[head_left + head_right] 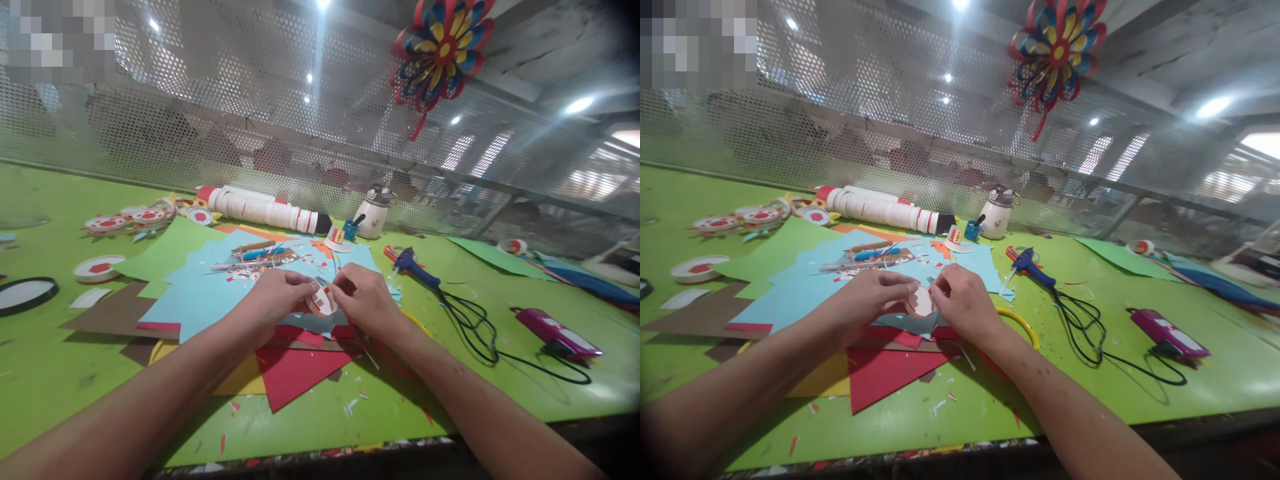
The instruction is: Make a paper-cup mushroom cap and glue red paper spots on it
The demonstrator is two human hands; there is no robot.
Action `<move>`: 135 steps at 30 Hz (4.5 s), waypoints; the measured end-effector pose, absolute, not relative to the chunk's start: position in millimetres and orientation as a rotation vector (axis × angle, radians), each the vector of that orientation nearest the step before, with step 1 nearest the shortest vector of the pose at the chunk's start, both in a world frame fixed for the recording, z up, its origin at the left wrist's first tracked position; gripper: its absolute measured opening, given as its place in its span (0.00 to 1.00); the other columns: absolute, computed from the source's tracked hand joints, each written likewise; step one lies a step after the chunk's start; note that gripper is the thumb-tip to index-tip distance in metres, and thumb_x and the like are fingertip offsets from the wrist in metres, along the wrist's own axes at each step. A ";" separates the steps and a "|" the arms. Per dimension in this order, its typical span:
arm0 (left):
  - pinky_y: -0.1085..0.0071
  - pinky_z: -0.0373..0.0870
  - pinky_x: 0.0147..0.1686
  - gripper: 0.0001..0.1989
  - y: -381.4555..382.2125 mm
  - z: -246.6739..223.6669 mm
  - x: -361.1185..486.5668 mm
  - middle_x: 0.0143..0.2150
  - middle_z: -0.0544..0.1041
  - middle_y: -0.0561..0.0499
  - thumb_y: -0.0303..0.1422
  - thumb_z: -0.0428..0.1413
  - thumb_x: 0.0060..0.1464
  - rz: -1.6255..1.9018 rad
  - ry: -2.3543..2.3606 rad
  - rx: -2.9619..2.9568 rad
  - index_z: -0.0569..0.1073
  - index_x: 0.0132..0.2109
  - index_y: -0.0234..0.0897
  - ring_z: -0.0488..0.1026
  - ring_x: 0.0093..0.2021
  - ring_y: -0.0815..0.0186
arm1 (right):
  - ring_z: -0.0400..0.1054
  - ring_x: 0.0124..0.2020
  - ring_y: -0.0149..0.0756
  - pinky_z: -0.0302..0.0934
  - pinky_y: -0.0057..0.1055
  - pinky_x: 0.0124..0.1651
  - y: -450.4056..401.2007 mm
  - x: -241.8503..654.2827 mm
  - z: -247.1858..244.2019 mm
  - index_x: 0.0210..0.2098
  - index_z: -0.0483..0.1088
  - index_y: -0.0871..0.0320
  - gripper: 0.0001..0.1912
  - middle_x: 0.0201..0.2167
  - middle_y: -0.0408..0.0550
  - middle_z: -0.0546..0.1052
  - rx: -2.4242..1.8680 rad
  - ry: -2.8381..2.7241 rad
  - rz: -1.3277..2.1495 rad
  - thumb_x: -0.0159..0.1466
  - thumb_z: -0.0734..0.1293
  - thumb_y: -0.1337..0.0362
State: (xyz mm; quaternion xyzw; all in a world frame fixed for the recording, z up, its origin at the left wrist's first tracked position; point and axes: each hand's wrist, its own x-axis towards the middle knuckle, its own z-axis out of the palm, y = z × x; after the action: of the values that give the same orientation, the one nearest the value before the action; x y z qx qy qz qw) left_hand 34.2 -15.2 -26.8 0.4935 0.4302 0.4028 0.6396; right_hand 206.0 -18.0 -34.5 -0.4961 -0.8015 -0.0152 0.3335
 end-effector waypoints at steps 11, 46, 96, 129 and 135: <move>0.65 0.72 0.38 0.04 -14.9 -26.4 34.1 0.22 0.76 0.48 0.28 0.60 0.43 0.939 0.995 1.134 0.75 0.24 0.32 0.75 0.29 0.63 | 0.65 0.25 0.30 0.59 0.27 0.30 -19.4 210.1 -20.4 0.30 0.70 0.61 0.03 0.25 0.44 0.72 -1.373 -2.078 0.152 0.57 0.67 0.67; 0.68 0.69 0.34 0.09 -13.9 -27.4 33.7 0.26 0.78 0.48 0.30 0.61 0.41 0.810 1.118 1.321 0.79 0.33 0.30 0.73 0.29 0.64 | 0.63 0.23 0.29 0.55 0.25 0.26 -18.7 212.6 -18.2 0.25 0.74 0.61 0.07 0.20 0.43 0.73 -1.618 -2.174 0.548 0.54 0.64 0.68; 0.69 0.72 0.37 0.12 -17.5 -15.0 23.8 0.41 0.78 0.45 0.34 0.58 0.52 0.929 0.659 0.995 0.74 0.45 0.36 0.75 0.38 0.63 | 0.71 0.24 0.32 0.66 0.33 0.35 -18.3 214.7 -16.2 0.38 0.70 0.60 0.18 0.23 0.42 0.76 -0.907 -1.314 1.363 0.49 0.75 0.64; 0.67 0.76 0.37 0.08 -6.0 -29.7 26.4 0.37 0.76 0.49 0.23 0.57 0.47 1.055 0.953 0.984 0.75 0.36 0.36 0.76 0.32 0.65 | 0.71 0.39 0.34 0.68 0.35 0.41 25.0 278.1 14.8 0.43 0.70 0.64 0.11 0.40 0.51 0.75 -1.712 -1.350 0.497 0.66 0.62 0.63; 0.74 0.73 0.27 0.11 -9.6 -24.0 27.6 0.35 0.75 0.49 0.21 0.57 0.44 1.083 0.905 1.002 0.72 0.38 0.33 0.76 0.28 0.67 | 0.68 0.47 0.41 0.65 0.44 0.47 36.4 334.5 5.7 0.52 0.66 0.60 0.17 0.51 0.52 0.70 -2.273 -1.338 0.025 0.65 0.64 0.61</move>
State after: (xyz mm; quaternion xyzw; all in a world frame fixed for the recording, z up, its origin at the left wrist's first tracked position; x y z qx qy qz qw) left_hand 27.6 -9.6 -24.0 0.4406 0.3980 0.4764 0.6484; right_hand 334.5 36.4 5.7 -0.8345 -0.4912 0.0093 0.2495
